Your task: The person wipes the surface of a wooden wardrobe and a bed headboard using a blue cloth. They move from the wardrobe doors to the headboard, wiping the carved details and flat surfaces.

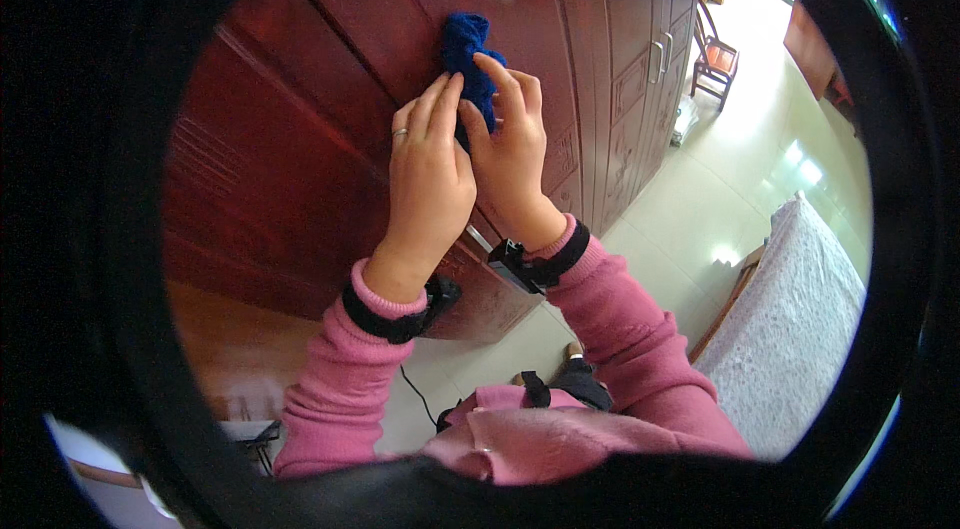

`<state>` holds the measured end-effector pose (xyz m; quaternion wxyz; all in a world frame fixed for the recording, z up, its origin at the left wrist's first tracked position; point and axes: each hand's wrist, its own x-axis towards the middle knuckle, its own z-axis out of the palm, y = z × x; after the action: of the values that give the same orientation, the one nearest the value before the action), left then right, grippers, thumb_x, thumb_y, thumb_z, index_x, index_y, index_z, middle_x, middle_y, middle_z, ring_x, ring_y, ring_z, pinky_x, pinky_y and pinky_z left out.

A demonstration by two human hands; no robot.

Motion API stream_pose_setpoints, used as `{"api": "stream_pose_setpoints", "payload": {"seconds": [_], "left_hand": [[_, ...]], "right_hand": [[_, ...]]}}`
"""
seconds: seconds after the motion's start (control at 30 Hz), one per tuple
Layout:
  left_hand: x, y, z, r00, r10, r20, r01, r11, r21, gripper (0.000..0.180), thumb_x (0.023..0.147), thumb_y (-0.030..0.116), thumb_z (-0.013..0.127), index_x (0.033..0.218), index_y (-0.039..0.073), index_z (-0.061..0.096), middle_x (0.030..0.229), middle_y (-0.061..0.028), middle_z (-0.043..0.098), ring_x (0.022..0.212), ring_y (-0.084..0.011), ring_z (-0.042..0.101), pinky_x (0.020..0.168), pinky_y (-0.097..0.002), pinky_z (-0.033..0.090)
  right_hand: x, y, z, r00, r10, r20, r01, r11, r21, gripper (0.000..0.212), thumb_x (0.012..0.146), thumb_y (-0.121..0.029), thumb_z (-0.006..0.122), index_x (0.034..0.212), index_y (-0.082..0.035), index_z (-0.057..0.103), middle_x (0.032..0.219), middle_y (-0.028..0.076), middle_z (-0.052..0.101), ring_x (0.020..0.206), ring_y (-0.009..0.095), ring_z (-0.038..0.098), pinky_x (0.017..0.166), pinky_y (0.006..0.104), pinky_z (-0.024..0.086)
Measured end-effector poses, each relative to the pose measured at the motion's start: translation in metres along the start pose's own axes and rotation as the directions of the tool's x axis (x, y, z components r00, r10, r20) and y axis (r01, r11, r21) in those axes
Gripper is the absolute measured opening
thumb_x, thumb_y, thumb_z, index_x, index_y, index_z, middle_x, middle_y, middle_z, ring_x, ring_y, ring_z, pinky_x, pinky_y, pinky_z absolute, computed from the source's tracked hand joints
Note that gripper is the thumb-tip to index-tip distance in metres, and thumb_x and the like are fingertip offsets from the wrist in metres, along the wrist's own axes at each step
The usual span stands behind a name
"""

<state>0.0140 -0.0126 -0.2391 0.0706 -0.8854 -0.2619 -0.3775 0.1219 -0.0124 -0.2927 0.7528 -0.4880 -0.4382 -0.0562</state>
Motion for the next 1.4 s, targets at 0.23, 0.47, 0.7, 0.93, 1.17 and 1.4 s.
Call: {"api": "stream_pose_setpoints", "payload": {"seconds": [0.23, 0.47, 0.7, 0.93, 1.17, 1.4], "left_hand": [[-0.003, 0.006, -0.005, 0.998, -0.067, -0.022, 0.067, 0.998, 0.016, 0.06, 0.089, -0.005, 0.056, 0.148, -0.009, 0.049, 0.146, -0.026, 0.049, 0.132, -0.044, 0.052, 0.115, -0.0504, 0.042], [-0.007, 0.004, -0.019, 0.989, -0.075, -0.13, 0.082, 0.996, 0.046, 0.066, 0.084, -0.003, 0.059, 0.149, 0.002, 0.054, 0.147, -0.0212, 0.047, 0.128, -0.038, 0.052, 0.112, -0.0497, 0.042], [-0.005, 0.007, -0.018, 0.982, -0.127, -0.137, 0.13, 0.991, 0.016, 0.064, 0.084, -0.004, 0.061, 0.147, 0.004, 0.059, 0.144, -0.0197, 0.05, 0.129, -0.0362, 0.05, 0.113, -0.0478, 0.042], [-0.009, 0.014, -0.007, 0.985, -0.138, -0.103, 0.141, 0.99, 0.018, 0.062, 0.083, -0.004, 0.062, 0.145, 0.006, 0.061, 0.142, -0.0182, 0.051, 0.126, -0.0353, 0.051, 0.11, -0.0462, 0.044], [-0.011, 0.013, 0.008, 0.988, -0.149, -0.034, 0.15, 0.988, 0.039, 0.063, 0.086, -0.007, 0.062, 0.147, 0.01, 0.061, 0.144, -0.0133, 0.051, 0.131, -0.0302, 0.052, 0.103, -0.0407, 0.046], [-0.015, 0.015, 0.023, 0.99, -0.138, -0.029, 0.139, 0.99, 0.019, 0.062, 0.082, -0.005, 0.064, 0.143, 0.008, 0.064, 0.141, -0.0152, 0.053, 0.117, -0.0318, 0.053, 0.106, -0.0449, 0.044]], "right_hand": [[0.006, -0.004, 0.005, 0.995, -0.095, 0.007, 0.095, 0.995, -0.036, 0.057, 0.083, -0.009, 0.083, 0.137, -0.021, 0.068, 0.137, 0.016, 0.055, 0.094, 0.03, 0.073, 0.073, 0.0419, 0.062], [0.017, -0.01, 0.012, 0.979, -0.199, 0.039, 0.202, 0.973, -0.112, 0.055, 0.083, -0.012, 0.083, 0.136, -0.021, 0.071, 0.133, 0.012, 0.061, 0.083, 0.026, 0.07, 0.071, 0.0375, 0.061], [0.016, 0.011, 0.004, 0.989, -0.147, 0.006, 0.146, 0.98, -0.131, 0.053, 0.084, -0.012, 0.084, 0.135, -0.02, 0.071, 0.132, 0.011, 0.062, 0.086, 0.028, 0.071, 0.075, 0.0389, 0.062], [0.003, 0.059, -0.02, 1.0, -0.023, -0.019, 0.018, 0.981, -0.193, 0.05, 0.089, -0.015, 0.08, 0.137, -0.02, 0.067, 0.138, 0.012, 0.06, 0.103, 0.037, 0.073, 0.081, 0.0427, 0.062], [-0.012, 0.112, -0.039, 0.991, 0.13, -0.041, -0.135, 0.972, -0.194, 0.052, 0.093, -0.015, 0.077, 0.142, -0.019, 0.06, 0.14, 0.012, 0.06, 0.112, 0.041, 0.069, 0.087, 0.0458, 0.059], [-0.016, 0.139, -0.045, 0.976, 0.21, -0.064, -0.219, 0.957, -0.193, 0.064, 0.091, -0.013, 0.077, 0.15, -0.012, 0.052, 0.144, 0.015, 0.057, 0.12, 0.043, 0.065, 0.095, 0.0474, 0.056]]}}
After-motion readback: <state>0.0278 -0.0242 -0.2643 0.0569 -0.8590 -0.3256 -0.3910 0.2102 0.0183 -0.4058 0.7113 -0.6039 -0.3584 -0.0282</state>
